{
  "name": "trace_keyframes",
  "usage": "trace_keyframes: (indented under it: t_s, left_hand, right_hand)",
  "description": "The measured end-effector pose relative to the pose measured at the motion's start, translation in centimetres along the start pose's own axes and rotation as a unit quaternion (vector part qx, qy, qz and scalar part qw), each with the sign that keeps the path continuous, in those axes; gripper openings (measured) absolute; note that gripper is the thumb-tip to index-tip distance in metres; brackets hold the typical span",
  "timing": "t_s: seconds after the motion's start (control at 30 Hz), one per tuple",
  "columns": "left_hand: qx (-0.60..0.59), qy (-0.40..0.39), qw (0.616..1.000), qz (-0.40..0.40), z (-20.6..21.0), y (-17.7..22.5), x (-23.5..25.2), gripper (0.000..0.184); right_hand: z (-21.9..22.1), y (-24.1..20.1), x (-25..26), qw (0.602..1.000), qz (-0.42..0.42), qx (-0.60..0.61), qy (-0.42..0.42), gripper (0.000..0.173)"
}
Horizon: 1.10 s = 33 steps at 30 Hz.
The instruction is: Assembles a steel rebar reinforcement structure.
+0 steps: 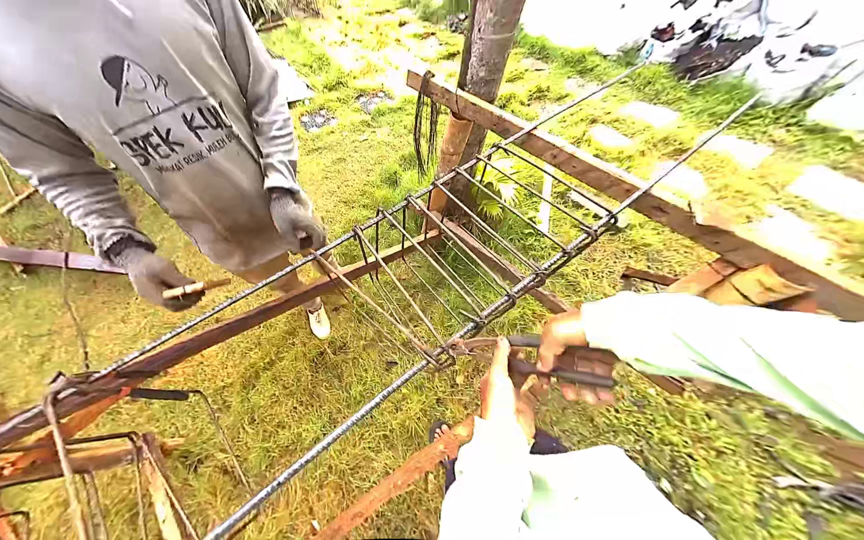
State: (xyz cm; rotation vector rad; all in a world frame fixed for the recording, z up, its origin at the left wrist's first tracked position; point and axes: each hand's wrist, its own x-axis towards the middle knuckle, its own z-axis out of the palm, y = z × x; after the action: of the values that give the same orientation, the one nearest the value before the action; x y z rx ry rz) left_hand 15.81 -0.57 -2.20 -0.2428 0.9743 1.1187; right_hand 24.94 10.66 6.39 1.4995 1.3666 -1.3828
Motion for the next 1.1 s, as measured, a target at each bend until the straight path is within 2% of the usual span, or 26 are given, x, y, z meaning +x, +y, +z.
trace_keyframes:
  t_s: [0.07,0.17,0.23,0.27,0.33,0.4,0.43,0.47,0.5,0.53,0.6,0.7,0.8,0.87,0.93,0.97,1.0,1.03,1.1]
  left_hand:
    - [-0.039,-0.010,0.999,0.000,0.4,0.2,-0.2,0.035]
    - [-0.032,-0.015,0.999,0.000,1.2,0.9,-0.9,0.040]
    - [-0.019,-0.014,1.000,0.002,1.5,1.7,-1.7,0.039]
    - [-0.014,-0.008,1.000,0.003,1.8,2.2,-2.5,0.037]
    - [0.000,0.003,1.000,0.006,1.6,2.6,-4.1,0.035]
    - [0.060,0.008,0.998,0.011,0.2,2.2,-5.4,0.035]
    - [0.099,0.008,0.995,0.018,-0.8,1.7,-5.6,0.033]
    - [0.129,0.011,0.991,0.024,-2.1,1.2,-5.6,0.034]
    - [0.153,0.013,0.988,0.023,-3.1,0.9,-5.3,0.038]
    - [0.163,0.013,0.986,0.016,-3.7,0.6,-4.9,0.044]
    - [0.149,-0.001,0.989,0.005,-3.9,0.2,-4.0,0.052]
    - [0.123,-0.006,0.992,0.012,-2.3,0.0,-3.0,0.048]
    - [0.169,-0.021,0.985,0.021,-2.8,-0.6,-2.6,0.043]
    - [0.237,-0.058,0.969,0.044,-4.0,-0.7,-3.0,0.048]
    - [0.342,-0.097,0.931,0.080,-5.1,-0.7,-3.5,0.059]
    - [0.401,-0.116,0.903,0.098,-5.5,-0.5,-3.9,0.064]
    - [0.456,-0.126,0.873,0.121,-5.8,-0.3,-4.1,0.061]
    - [0.510,-0.113,0.839,0.151,-6.0,0.1,-4.4,0.052]
    - [0.594,-0.010,0.766,0.248,-6.2,1.3,-4.9,0.031]
  right_hand:
    - [1.2,-1.1,-3.0,0.985,-0.051,-0.130,0.105,0.047]
    - [4.1,-1.1,-5.5,0.900,-0.132,-0.353,0.220,0.069]
    - [6.7,-0.3,-4.7,0.848,-0.143,-0.401,0.316,0.065]
    - [6.7,-0.3,-4.3,0.847,-0.140,-0.399,0.322,0.058]
    - [4.4,-0.9,-4.0,0.915,-0.113,-0.313,0.228,0.042]
    - [1.5,-0.5,-2.8,0.976,-0.086,-0.161,0.117,0.022]
    - [1.0,-0.3,-2.5,0.993,-0.064,-0.066,0.073,0.021]
    - [1.3,-0.4,-3.0,0.997,-0.031,0.027,0.063,0.024]
    - [1.8,-0.9,-4.6,0.992,-0.006,0.115,0.059,0.026]
    - [1.9,-0.6,-5.5,0.988,-0.011,0.151,0.042,0.027]
    - [2.3,1.5,-4.2,0.991,-0.066,0.120,0.000,0.027]
    - [3.8,3.0,-2.3,0.990,-0.091,0.103,0.000,0.032]
    - [5.1,7.1,1.4,0.970,-0.208,0.122,0.017,0.032]
    - [6.5,9.6,2.7,0.945,-0.284,0.162,0.036,0.050]
    - [8.4,11.2,3.7,0.912,-0.342,0.227,0.015,0.085]
    - [9.4,11.4,3.8,0.897,-0.345,0.276,-0.008,0.095]
    - [10.6,11.6,4.3,0.881,-0.336,0.332,-0.030,0.093]
    - [11.8,11.9,5.6,0.861,-0.324,0.388,-0.051,0.080]
    - [13.9,12.7,8.0,0.831,-0.295,0.465,-0.074,0.050]
